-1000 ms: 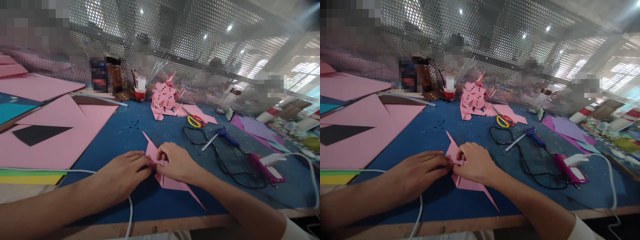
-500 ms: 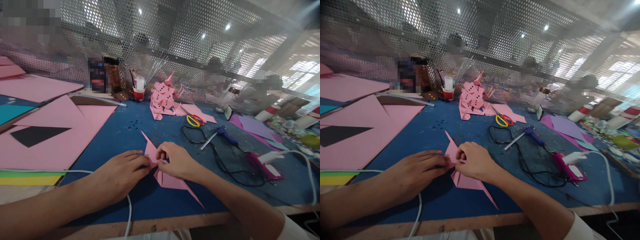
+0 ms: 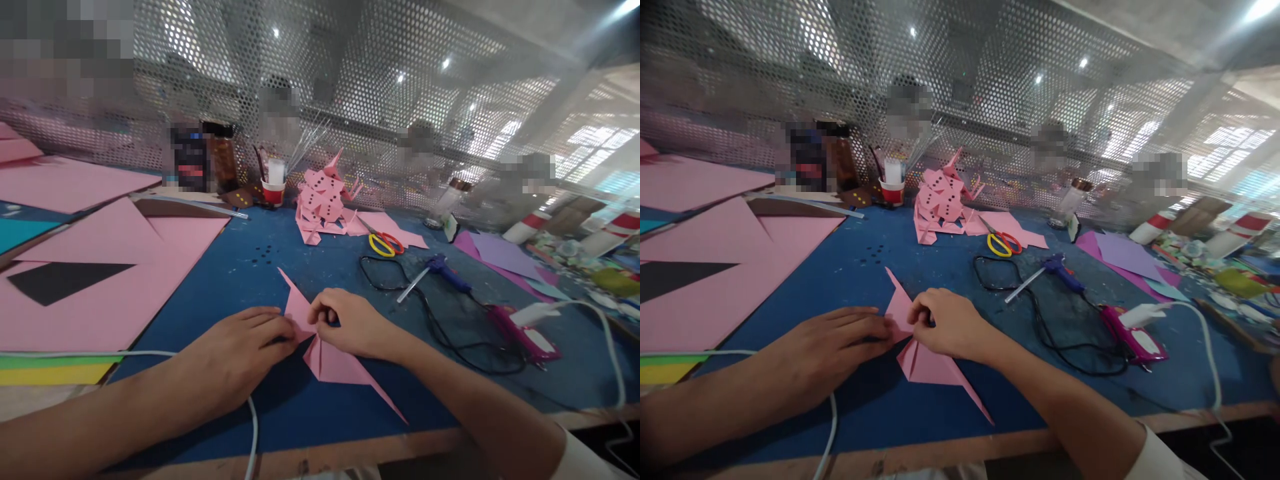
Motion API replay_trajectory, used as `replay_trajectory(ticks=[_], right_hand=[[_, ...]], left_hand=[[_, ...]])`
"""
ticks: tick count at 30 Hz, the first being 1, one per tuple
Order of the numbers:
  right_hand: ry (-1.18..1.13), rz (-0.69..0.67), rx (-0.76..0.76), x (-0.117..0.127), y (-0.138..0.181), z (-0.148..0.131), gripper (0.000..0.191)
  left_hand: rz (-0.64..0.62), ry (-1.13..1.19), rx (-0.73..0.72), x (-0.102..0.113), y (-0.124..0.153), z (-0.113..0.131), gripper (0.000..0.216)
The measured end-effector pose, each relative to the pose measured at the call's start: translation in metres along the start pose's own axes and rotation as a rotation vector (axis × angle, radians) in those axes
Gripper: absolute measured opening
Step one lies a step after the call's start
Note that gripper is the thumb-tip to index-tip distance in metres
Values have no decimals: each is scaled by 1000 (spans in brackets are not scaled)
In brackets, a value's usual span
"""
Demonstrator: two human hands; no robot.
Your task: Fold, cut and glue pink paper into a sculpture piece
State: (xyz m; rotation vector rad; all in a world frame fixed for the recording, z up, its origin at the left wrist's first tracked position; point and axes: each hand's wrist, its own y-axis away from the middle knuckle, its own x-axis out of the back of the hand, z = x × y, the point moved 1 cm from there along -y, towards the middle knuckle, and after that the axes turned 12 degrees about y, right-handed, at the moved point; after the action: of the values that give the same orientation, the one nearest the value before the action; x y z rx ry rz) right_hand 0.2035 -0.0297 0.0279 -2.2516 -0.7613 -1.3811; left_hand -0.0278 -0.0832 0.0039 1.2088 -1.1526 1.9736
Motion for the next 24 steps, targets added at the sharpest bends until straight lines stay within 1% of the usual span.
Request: replay_trajectory(ticks=[3,7,10,17,24], right_hand=[[-25,-19,-3,1,0,1,15],[4,10,11,0,2,1,15],[10,13,12,-1,2,0,16],[12,7,9,0,2,-1,21],[-3,10,20,0,1,0,19]], left_hand=[[-3,7,-9,-1,0,0,42],[-33,-21,-14,-1,4,0,47],[-55,-9,12,-1,5,0,48],[-19,58,21,2,-1,-1,47],[41,151,41,0,0,-3,43]])
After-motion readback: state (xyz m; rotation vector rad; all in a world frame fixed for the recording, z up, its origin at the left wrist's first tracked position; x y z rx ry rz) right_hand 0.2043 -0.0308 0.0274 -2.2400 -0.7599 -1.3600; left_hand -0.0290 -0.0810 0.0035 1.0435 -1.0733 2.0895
